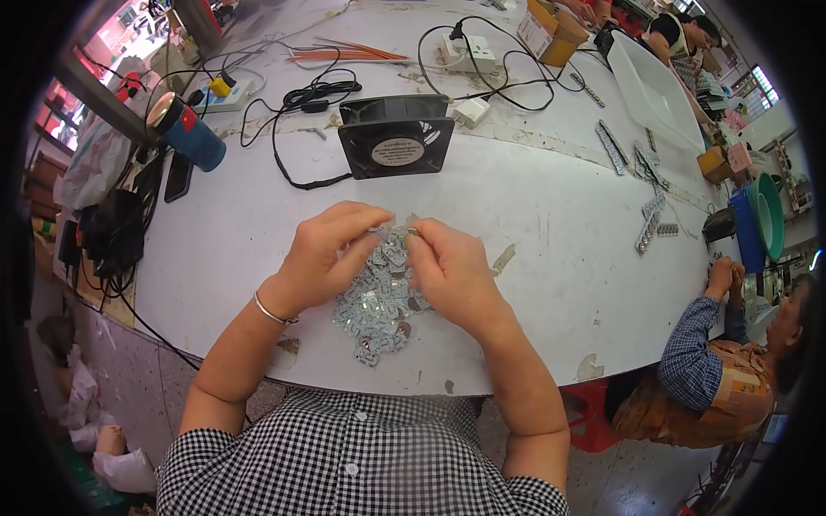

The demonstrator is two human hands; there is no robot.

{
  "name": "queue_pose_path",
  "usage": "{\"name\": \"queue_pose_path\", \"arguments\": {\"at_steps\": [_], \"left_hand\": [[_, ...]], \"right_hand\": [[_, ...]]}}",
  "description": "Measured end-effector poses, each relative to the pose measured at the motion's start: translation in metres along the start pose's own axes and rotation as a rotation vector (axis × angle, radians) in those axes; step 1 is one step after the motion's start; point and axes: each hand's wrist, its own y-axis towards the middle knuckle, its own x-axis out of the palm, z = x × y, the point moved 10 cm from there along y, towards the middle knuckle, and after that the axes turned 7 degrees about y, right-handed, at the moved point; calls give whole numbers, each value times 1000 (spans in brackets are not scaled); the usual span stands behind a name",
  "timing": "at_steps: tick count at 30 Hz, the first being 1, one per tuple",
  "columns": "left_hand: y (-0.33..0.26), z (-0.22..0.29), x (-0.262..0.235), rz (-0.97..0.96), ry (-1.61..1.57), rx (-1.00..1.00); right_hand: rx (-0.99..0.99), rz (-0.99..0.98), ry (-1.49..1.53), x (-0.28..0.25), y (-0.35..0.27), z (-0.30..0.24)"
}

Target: The recorder is sorting and testing small electronic components, likely LEDs, by pressing them against a test jig on the table.

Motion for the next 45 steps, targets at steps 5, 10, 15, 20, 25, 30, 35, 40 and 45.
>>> {"name": "queue_pose_path", "arguments": {"at_steps": [5, 10, 15, 20, 25, 30, 35, 40, 45], "left_hand": [[-2, 16, 3, 11, 192, 176], [-3, 19, 5, -5, 299, 234], [-4, 22, 6, 9, 327, 269], [-4, 23, 6, 25, 332, 288], [-3, 19, 1, 91, 314, 229], [-4, 21, -2, 143, 279, 192], [-5, 26, 0, 161, 296, 197], [-7, 29, 3, 119, 299, 184], [-7, 23, -1, 136, 225, 94]], "right_hand": [[-90, -9, -178, 1, 1, -5], [-145, 1, -174, 3, -1, -12], [-148, 6, -161, 3, -1, -14], [-245, 25, -174, 4, -2, -24], [-246, 43, -162, 3, -2, -27], [-31, 77, 25, -3, 1, -3], [49, 71, 126, -3, 1, 2], [38, 77, 147, -3, 1, 3], [36, 74, 121, -3, 0, 1]]}}
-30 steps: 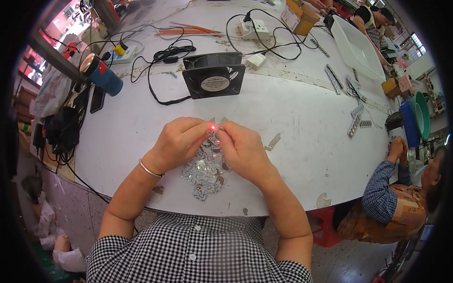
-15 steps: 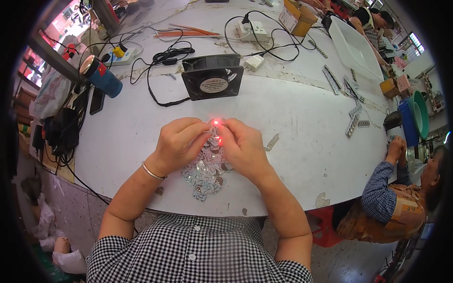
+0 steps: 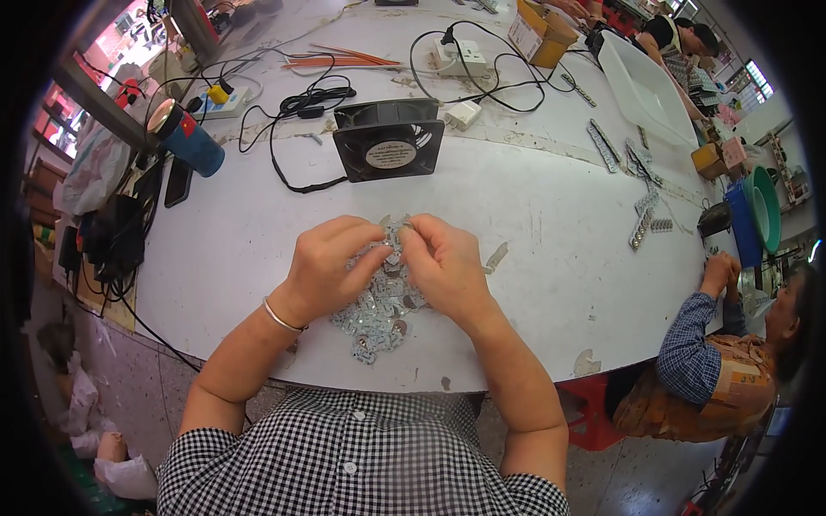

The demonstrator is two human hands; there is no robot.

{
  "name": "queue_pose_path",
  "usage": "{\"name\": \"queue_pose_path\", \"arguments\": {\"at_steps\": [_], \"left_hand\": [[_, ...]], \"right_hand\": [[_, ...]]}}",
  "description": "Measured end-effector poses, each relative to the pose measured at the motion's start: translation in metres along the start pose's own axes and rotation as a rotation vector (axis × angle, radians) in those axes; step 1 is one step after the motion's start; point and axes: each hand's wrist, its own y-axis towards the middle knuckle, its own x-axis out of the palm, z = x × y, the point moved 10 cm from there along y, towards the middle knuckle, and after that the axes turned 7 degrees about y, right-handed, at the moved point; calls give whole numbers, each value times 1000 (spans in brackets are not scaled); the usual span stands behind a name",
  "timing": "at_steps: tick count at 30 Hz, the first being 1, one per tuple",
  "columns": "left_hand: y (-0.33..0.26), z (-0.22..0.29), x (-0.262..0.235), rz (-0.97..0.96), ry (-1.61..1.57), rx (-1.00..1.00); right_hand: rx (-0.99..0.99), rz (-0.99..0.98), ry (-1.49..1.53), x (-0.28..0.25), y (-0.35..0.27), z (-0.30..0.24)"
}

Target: The recorder is sorting and testing small electronic components, likely LEDs, by pressing them against a test jig on the table.

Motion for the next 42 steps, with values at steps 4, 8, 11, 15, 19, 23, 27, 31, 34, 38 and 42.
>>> {"name": "queue_pose_path", "arguments": {"at_steps": [4, 8, 11, 15, 19, 23, 27, 31, 34, 38, 42], "left_hand": [[-6, -25, 14, -123, -183, -179], [-5, -21, 20, -198, -195, -177], [2, -12, 15, -210, -305, -140], [0, -10, 16, -269, -449, -100], [3, -9, 17, -257, -410, -56], [-3, -18, 28, -324, -427, -174], [-3, -16, 31, -363, -506, -170], [-4, -19, 32, -366, -510, -203], [-6, -15, 36, -396, -534, -203], [-7, -17, 36, -394, -652, -321], [-2, -22, 19, -377, -285, -226]], "right_hand": [[-142, -127, -124, 7, -2, -9], [-173, 41, -82, -20, 2, -13], [-237, 75, -58, -22, 1, -16], [-287, -89, -188, 9, -4, -23], [-265, -103, -220, 12, -5, -19], [-247, -28, -123, 7, -3, -20], [-219, -102, -203, 11, -3, -14], [-238, -162, -259, 17, -3, -15], [-293, -171, -301, 19, -3, -21], [-371, -175, -321, 19, -5, -27], [-372, -133, -333, 9, -6, -36]]}}
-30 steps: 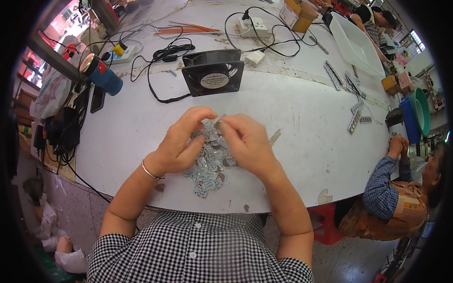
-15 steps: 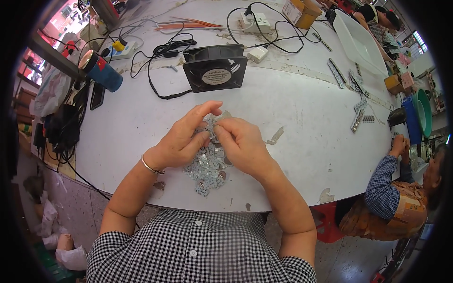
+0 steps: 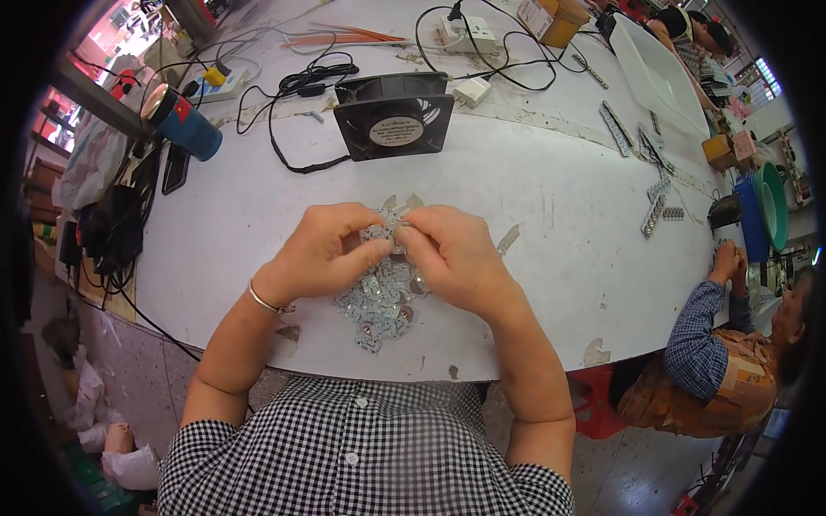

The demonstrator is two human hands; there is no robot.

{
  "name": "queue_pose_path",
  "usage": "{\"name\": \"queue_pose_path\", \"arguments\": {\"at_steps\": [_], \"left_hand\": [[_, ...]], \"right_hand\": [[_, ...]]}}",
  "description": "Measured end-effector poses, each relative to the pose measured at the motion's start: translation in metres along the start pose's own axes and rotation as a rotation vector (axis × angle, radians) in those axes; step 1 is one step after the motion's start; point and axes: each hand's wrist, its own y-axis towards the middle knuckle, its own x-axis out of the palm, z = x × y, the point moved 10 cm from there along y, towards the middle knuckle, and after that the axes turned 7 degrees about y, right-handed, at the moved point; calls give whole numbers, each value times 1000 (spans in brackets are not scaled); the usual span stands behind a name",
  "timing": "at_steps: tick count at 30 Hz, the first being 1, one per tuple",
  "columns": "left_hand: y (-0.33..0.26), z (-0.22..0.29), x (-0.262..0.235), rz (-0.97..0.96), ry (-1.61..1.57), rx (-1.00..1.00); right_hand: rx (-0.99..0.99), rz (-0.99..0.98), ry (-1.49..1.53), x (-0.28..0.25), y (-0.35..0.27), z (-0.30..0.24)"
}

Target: The recorder is sorting and testing small electronic components, likely LEDs, by pressing them against a test jig on the table.

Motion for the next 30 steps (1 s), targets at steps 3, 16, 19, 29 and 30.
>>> {"name": "queue_pose_path", "arguments": {"at_steps": [3, 16, 19, 29, 30], "left_hand": [[1, -15, 9, -146, -1, -85], [-7, -16, 22, -332, -468, -174], [-6, -18, 24, -328, -705, -90], [-1, 13, -2, 201, 209, 257], [-1, 15, -1, 177, 244, 266]], "right_hand": [[107, -139, -43, 10, -1, 9], [379, -195, 498, 23, -10, 19], [408, -184, 592, 23, -12, 21], [244, 42, 77, 1, -5, 26], [243, 40, 79, 1, -5, 25]]}}
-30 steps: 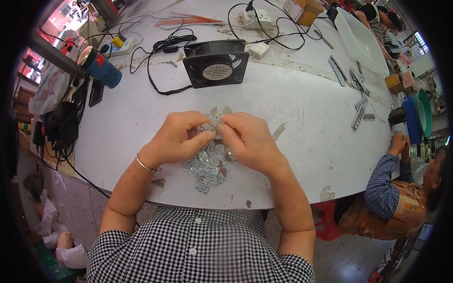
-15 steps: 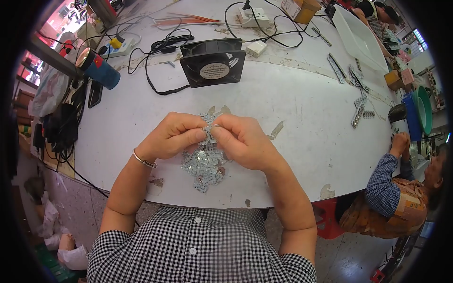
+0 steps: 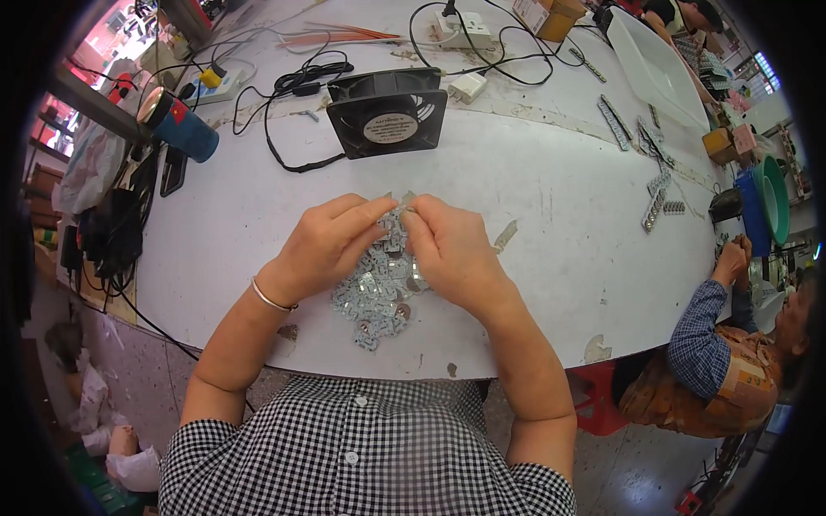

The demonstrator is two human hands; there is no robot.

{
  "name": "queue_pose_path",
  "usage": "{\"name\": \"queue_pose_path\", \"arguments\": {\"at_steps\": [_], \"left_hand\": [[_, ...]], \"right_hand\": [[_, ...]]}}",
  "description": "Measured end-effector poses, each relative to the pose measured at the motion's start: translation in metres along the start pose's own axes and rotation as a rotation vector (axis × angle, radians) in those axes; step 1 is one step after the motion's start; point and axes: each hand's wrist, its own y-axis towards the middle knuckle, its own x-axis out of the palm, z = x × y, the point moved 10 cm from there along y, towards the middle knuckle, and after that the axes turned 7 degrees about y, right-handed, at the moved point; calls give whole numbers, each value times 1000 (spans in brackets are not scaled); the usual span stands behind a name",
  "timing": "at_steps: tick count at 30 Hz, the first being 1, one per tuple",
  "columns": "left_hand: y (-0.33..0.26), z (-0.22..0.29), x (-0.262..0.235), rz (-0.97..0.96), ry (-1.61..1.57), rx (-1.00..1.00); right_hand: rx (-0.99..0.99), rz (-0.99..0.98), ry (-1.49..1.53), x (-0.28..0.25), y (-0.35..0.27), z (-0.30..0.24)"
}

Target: The recorder is sorting and testing small electronic components, likely LEDs, by pressing them against a test jig on the table.

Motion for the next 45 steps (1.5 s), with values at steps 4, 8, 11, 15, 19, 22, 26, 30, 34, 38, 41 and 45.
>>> {"name": "queue_pose_path", "arguments": {"at_steps": [4, 8, 11, 15, 19, 22, 26, 30, 34, 38, 41, 45], "left_hand": [[-2, 2, 1, -11, 106, 68], [-1, 7, 2, 10, 152, 137], [-2, 11, -1, 80, 203, 170], [-1, 12, -3, 88, 183, 164], [-2, 5, -7, 150, 94, 60], [-2, 7, -7, 183, 83, 74], [-4, 13, -6, 193, 65, 89], [-4, 7, -3, 134, 26, 1], [-8, -16, 1, 116, -186, -277], [-11, -20, 14, -4, -194, -219], [-9, -20, 14, -38, -136, -221], [-3, -15, 11, -77, -320, -175]], "right_hand": [[1, -15, -16, 3, 0, 0], [-17, -9, -43, 3, 0, -2], [-56, -7, -10, 4, 0, -10], [7, -7, -3, 4, -1, 0], [14, 19, 21, 3, 0, 1], [10, 67, 68, 0, 0, 3], [58, 106, 165, -2, 0, 8], [95, 107, 187, -2, 0, 12], [48, 1, 74, 0, 1, 9], [-30, -24, -73, -7, 1, 4], [-73, 207, 15, -35, 2, 2], [-52, 130, 35, -16, 0, 6]]}}
